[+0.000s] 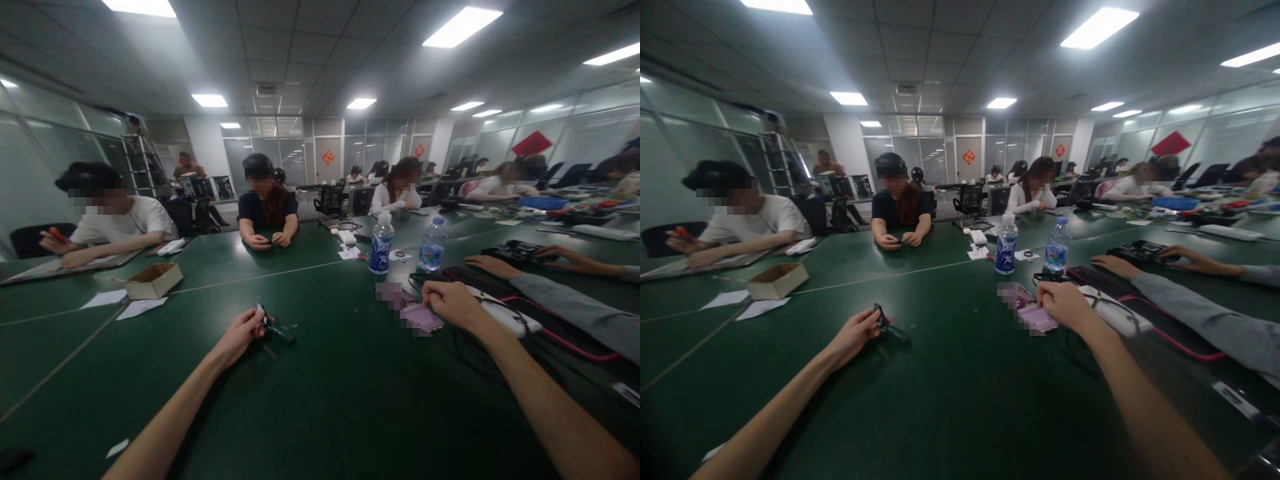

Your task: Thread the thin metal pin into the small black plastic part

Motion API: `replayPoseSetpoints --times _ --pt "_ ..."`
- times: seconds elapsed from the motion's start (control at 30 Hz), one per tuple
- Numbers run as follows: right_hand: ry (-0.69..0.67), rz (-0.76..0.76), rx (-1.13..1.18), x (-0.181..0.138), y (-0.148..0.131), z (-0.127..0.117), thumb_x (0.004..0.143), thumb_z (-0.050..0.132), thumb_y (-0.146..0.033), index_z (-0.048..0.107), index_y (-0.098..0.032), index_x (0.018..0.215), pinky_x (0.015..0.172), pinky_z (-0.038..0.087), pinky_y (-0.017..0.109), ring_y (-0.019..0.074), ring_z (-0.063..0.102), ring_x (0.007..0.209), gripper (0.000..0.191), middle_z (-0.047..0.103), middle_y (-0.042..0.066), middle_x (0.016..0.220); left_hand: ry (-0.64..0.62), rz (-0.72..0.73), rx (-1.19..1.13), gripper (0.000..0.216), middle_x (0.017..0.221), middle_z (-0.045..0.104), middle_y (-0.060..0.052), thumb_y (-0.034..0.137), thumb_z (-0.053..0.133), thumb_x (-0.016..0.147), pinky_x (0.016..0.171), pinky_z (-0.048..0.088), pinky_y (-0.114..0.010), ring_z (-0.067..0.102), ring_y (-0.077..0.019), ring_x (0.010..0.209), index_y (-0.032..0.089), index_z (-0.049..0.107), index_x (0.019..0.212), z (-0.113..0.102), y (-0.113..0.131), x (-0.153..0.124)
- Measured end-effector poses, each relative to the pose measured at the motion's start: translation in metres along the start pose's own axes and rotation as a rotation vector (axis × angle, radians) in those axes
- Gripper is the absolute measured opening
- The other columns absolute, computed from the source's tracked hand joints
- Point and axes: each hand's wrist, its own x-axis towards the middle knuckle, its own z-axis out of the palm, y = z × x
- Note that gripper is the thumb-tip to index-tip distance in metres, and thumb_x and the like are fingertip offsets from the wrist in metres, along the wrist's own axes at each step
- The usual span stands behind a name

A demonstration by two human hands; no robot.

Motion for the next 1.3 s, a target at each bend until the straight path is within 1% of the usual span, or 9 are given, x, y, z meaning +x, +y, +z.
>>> replayPoseSetpoints --times 0.17,0.23,0.37,0.47,0.57,0.7,0.8,0.93,1.3 --pt "0.000 -0.239 0.181 -0.017 -0.077 0.039 0.077 0.038 -0.010 0.059 -0.018 0.080 0.071 0.043 0.028 0.0162 0.059 0.075 0.023 0.064 0.004 0.082 -0.009 0.012 0.001 0.040 0.081 0.062 -0.005 0.047 0.071 0.068 0.052 0.035 -0.020 0.044 -0.0079 0.055 0.012 0.064 0.083 -0.001 -0.001 0.000" --pt "-0.090 -0.314 0.240 -0.024 -0.116 0.059 0.081 0.039 -0.013 0.058 -0.018 0.095 0.073 0.045 0.030 0.0173 0.058 0.080 0.024 0.063 0.005 0.090 -0.016 0.017 0.011 0.040 0.081 0.062 -0.005 0.048 0.070 0.069 0.053 0.035 -0.020 0.044 -0.0079 0.055 0.011 0.064 0.084 -0.002 -0.002 0.000" --pt "-0.220 -0.379 0.271 -0.016 -0.182 0.093 0.085 0.046 -0.045 0.047 -0.017 0.122 0.085 0.042 0.042 0.0258 0.052 0.101 0.046 0.054 0.012 0.117 -0.030 0.033 0.009 0.041 0.081 0.061 -0.005 0.049 0.068 0.071 0.054 0.036 -0.020 0.046 -0.0081 0.056 0.011 0.063 0.086 -0.006 -0.007 0.002" --pt "-0.222 -0.431 0.245 0.004 -0.218 0.112 0.079 0.049 -0.058 0.045 -0.014 0.124 0.087 0.040 0.044 0.0281 0.050 0.103 0.063 0.053 0.014 0.116 -0.036 0.063 -0.017 0.040 0.076 0.060 -0.004 0.047 0.067 0.072 0.053 0.036 -0.020 0.046 -0.0082 0.054 0.011 0.063 0.087 -0.008 -0.012 0.004" --pt "-0.237 -0.480 0.217 0.022 -0.241 0.126 0.084 0.049 -0.049 0.050 -0.017 0.117 0.086 0.041 0.038 0.0251 0.053 0.100 0.046 0.056 0.012 0.110 -0.066 0.090 -0.051 0.037 0.076 0.060 -0.005 0.045 0.066 0.075 0.054 0.036 -0.020 0.046 -0.0079 0.055 0.010 0.062 0.087 -0.009 -0.014 0.004" --pt "-0.261 -0.444 0.212 0.033 -0.247 0.136 0.090 0.041 -0.029 0.053 -0.017 0.103 0.078 0.044 0.032 0.0215 0.059 0.092 0.021 0.061 0.010 0.102 -0.067 0.090 -0.118 0.039 0.079 0.060 -0.006 0.044 0.067 0.075 0.056 0.038 -0.019 0.052 -0.0087 0.061 0.010 0.062 0.092 -0.007 -0.014 0.002" --pt "-0.247 -0.377 0.218 0.037 -0.233 0.137 0.093 0.034 -0.025 0.051 -0.015 0.101 0.068 0.046 0.030 0.0206 0.062 0.083 0.021 0.063 0.012 0.097 -0.042 0.090 -0.146 0.038 0.098 0.062 -0.010 0.043 0.068 0.075 0.061 0.043 -0.021 0.058 -0.0114 0.068 0.012 0.059 0.095 -0.006 -0.016 0.002" --pt "-0.241 -0.225 0.345 0.037 -0.213 0.133 0.093 0.036 -0.030 0.049 -0.018 0.108 0.063 0.046 0.026 0.0173 0.063 0.074 0.023 0.064 0.008 0.090 -0.030 0.074 -0.164 0.034 0.097 0.063 -0.012 0.040 0.067 0.076 0.059 0.042 -0.021 0.058 -0.0112 0.066 0.012 0.056 0.093 -0.008 -0.018 0.003" --pt "-0.214 -0.492 0.399 0.026 -0.209 0.127 0.094 0.034 -0.042 0.057 -0.018 0.101 0.065 0.046 0.027 0.0167 0.061 0.073 0.035 0.064 0.006 0.087 -0.072 0.038 -0.217 0.041 0.076 0.060 -0.005 0.045 0.063 0.079 0.053 0.033 -0.020 0.050 -0.0083 0.055 0.012 0.056 0.102 -0.008 -0.011 0.000"
